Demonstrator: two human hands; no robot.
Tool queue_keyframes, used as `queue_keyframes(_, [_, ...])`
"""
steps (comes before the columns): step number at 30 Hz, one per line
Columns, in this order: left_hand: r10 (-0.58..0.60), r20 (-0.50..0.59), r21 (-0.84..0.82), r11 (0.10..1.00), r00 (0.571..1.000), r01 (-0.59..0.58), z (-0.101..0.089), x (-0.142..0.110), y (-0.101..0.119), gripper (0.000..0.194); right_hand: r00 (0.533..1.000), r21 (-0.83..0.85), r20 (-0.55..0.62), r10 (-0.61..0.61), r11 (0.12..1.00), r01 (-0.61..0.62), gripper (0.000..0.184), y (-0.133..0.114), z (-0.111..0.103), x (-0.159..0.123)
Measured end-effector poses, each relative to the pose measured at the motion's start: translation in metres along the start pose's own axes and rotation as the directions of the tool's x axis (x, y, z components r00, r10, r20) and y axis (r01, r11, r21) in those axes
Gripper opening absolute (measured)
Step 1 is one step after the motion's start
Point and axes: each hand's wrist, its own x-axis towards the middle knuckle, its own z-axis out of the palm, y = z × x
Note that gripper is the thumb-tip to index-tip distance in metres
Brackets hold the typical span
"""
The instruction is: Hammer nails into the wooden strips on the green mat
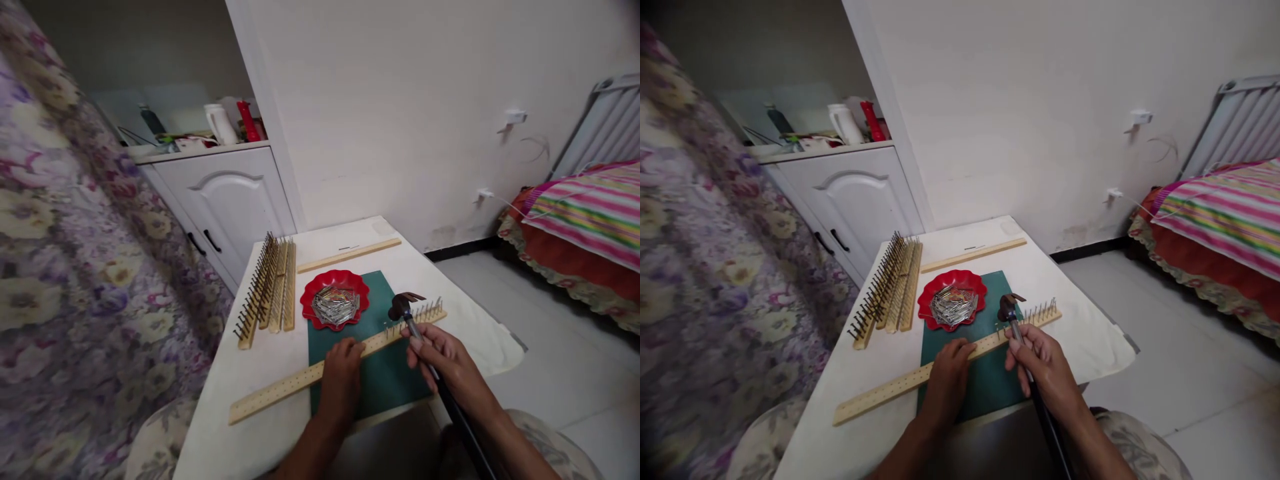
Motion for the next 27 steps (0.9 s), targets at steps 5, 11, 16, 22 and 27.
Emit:
queue_keyframes(5, [0.028,-0.048,-0.063,0.998,0.998,-0.031,-0.011,0.002,-0.011,0.032,1.000,-0.009,0.013,0.005,1.000,-0.005,0.022,0.001,0.002,0.001])
queue_keyframes(11, [-0.022,-0.118,-0.014,1.000,0.993,0.021,-0.049,0.047,-0.041,0.017,1.000,-0.007,0.023,0.001,1.000,-0.001,0.023,0.001,0.004,0.003])
queue_keyframes(16, [-0.148,0.154,0.188,0.975,0.977,0.118,-0.047,0.085,-0.049,0.009,1.000,-0.012,0.029,0.005,1.000,-0.005,0.026,0.003,0.005,0.005])
queue_keyframes(22, [-0.218,0.189,0.270,0.949,0.957,0.163,-0.039,0.095,-0.047,0.013,0.999,-0.002,0.033,0.001,1.000,-0.001,0.023,0.002,0.006,0.004])
queue_keyframes(27, [-0.209,0.189,0.310,0.940,0.959,0.144,-0.041,0.091,-0.040,0.019,0.999,-0.006,0.043,-0.005,1.000,0.005,0.022,0.001,0.007,0.005])
